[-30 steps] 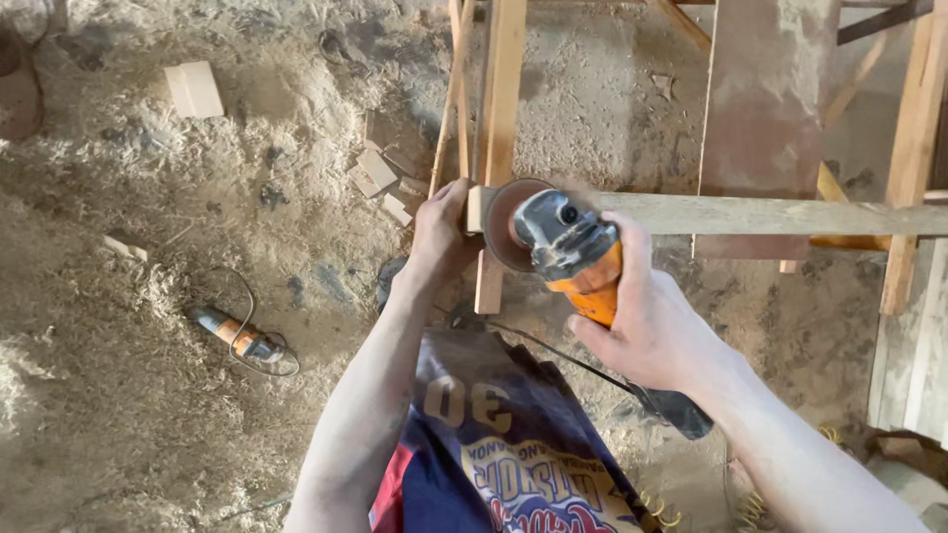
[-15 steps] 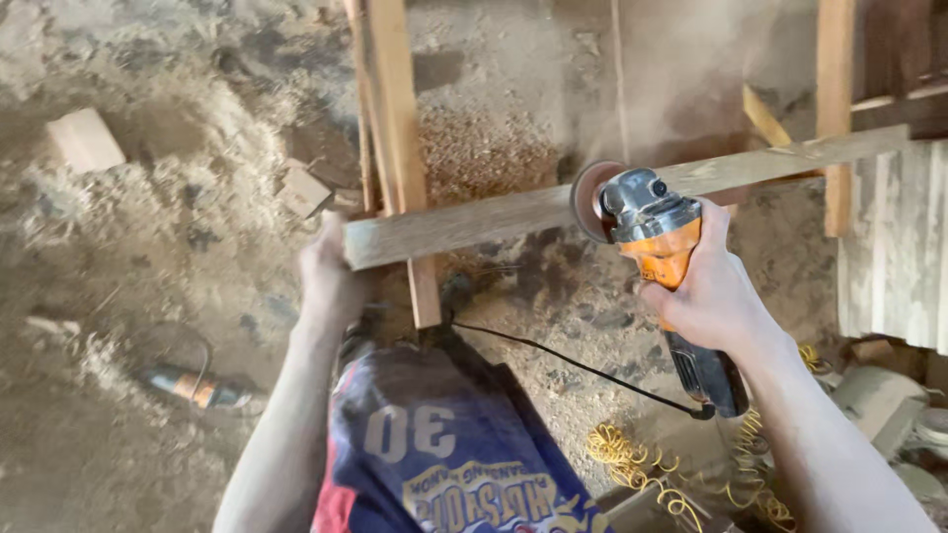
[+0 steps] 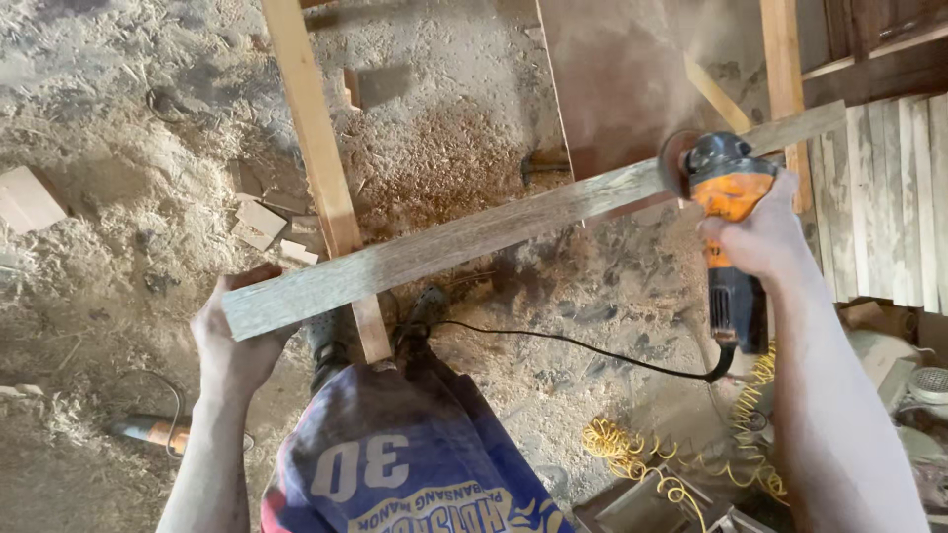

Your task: The person positions a wooden plank on a workbench and uses an angle grinder with a sanding disc to smooth the plank's surface. They flip the plank to sand the other side and continue grinding along the edges and face.

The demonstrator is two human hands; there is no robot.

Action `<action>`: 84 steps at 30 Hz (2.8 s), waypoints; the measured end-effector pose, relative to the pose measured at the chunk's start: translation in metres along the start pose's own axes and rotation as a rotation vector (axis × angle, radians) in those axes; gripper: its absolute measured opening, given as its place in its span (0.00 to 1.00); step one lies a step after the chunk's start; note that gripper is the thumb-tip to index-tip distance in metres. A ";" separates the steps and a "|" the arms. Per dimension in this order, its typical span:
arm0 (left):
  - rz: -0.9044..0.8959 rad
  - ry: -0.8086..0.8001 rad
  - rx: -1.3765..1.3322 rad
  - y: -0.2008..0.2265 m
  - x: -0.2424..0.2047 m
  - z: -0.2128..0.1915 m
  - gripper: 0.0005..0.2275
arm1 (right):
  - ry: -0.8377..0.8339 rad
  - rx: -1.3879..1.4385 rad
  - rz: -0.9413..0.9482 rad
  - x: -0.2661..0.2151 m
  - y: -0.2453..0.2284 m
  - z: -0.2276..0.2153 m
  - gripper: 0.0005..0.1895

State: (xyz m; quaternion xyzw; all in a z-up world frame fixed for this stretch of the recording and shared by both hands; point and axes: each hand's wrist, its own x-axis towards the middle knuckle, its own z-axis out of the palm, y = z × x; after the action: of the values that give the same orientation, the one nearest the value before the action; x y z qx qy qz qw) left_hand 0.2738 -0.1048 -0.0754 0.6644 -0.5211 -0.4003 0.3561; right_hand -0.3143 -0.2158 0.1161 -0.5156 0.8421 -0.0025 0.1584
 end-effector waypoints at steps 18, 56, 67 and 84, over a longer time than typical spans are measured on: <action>-0.030 0.056 -0.221 0.000 -0.002 0.016 0.25 | -0.159 0.116 -0.198 -0.135 -0.170 0.048 0.48; 0.162 0.040 -0.260 0.016 0.008 0.012 0.24 | -0.554 0.126 -0.592 -0.269 -0.308 0.104 0.51; 0.208 0.083 -0.185 0.003 0.008 0.017 0.23 | -0.336 -0.104 -0.121 -0.214 -0.219 0.054 0.51; 0.106 0.078 -0.124 0.016 0.006 0.006 0.21 | 0.065 0.359 0.070 -0.070 -0.051 0.030 0.40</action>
State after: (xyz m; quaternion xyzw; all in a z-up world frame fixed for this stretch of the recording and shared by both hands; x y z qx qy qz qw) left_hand 0.2626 -0.1142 -0.0650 0.6278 -0.5155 -0.3860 0.4373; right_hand -0.2323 -0.1743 0.1145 -0.4490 0.8503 -0.1639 0.2204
